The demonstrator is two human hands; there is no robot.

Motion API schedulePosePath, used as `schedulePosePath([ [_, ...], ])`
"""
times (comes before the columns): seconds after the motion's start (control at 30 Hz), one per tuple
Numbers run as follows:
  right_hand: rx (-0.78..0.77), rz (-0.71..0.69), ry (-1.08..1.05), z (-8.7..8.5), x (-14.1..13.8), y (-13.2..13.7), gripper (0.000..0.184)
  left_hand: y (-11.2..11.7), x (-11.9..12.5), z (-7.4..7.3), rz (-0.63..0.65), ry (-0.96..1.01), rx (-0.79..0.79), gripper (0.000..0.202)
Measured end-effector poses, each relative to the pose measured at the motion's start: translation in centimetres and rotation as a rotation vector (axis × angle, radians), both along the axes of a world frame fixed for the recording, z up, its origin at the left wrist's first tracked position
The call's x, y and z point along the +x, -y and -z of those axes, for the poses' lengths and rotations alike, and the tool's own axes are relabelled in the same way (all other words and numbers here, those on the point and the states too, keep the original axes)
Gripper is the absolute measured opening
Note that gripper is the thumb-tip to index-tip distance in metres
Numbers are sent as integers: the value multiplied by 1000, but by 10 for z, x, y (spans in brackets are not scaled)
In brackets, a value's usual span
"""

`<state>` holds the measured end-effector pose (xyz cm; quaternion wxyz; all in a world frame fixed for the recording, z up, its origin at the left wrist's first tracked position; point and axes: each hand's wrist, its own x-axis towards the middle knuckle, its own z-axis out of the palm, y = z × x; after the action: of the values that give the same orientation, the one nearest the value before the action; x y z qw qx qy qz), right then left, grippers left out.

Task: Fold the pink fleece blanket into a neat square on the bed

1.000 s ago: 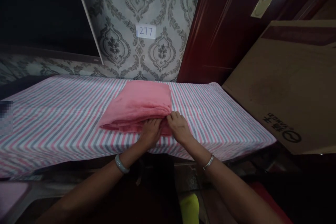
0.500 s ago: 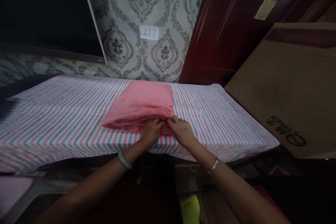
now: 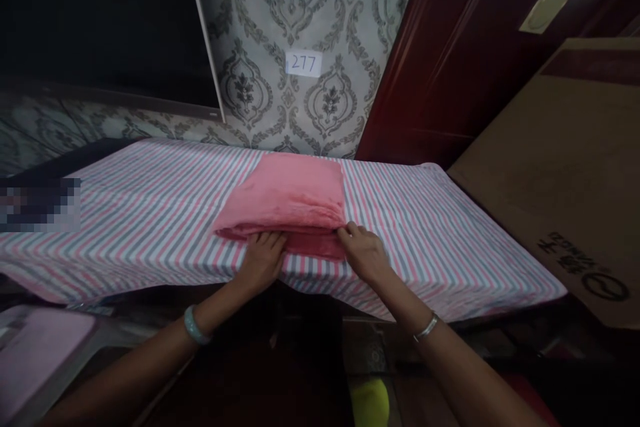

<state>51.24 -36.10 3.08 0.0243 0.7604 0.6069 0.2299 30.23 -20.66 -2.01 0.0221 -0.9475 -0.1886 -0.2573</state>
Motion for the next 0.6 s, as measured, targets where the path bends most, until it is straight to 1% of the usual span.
schedulePosePath([
  [0.1,8,-34,-3,9,1,3,22,-12,-18,3,-8,29,35,40],
  [0.17,39,-81,-22,14,0,7,20,-17,-31,5,21,92,91,39],
  [0.23,133,-152,-54,15,-2,12,17,-20,-42,4,90,169,139,34],
  [0.27,203,-198,-74,13,-3,14,16,-20,-47,2,134,206,150,31],
  [0.3,279,-244,-98,9,-5,15,16,-21,-50,-3,173,237,153,29],
  [0.37,427,-312,-161,-1,-9,12,17,-23,-48,-19,211,283,141,27],
  [0.43,518,-330,-238,-12,-13,1,19,-28,-37,-40,210,279,118,29],
  [0.47,539,-319,-274,-16,-15,-6,23,-31,-29,-51,207,257,106,32],
  [0.53,533,-275,-317,-14,-19,-21,36,-37,-13,-66,194,182,82,42],
  [0.57,502,-252,-324,-8,-21,-26,44,-39,-7,-68,173,136,73,48],
  [0.6,456,-236,-323,1,-23,-30,50,-41,-3,-67,144,92,64,53],
])
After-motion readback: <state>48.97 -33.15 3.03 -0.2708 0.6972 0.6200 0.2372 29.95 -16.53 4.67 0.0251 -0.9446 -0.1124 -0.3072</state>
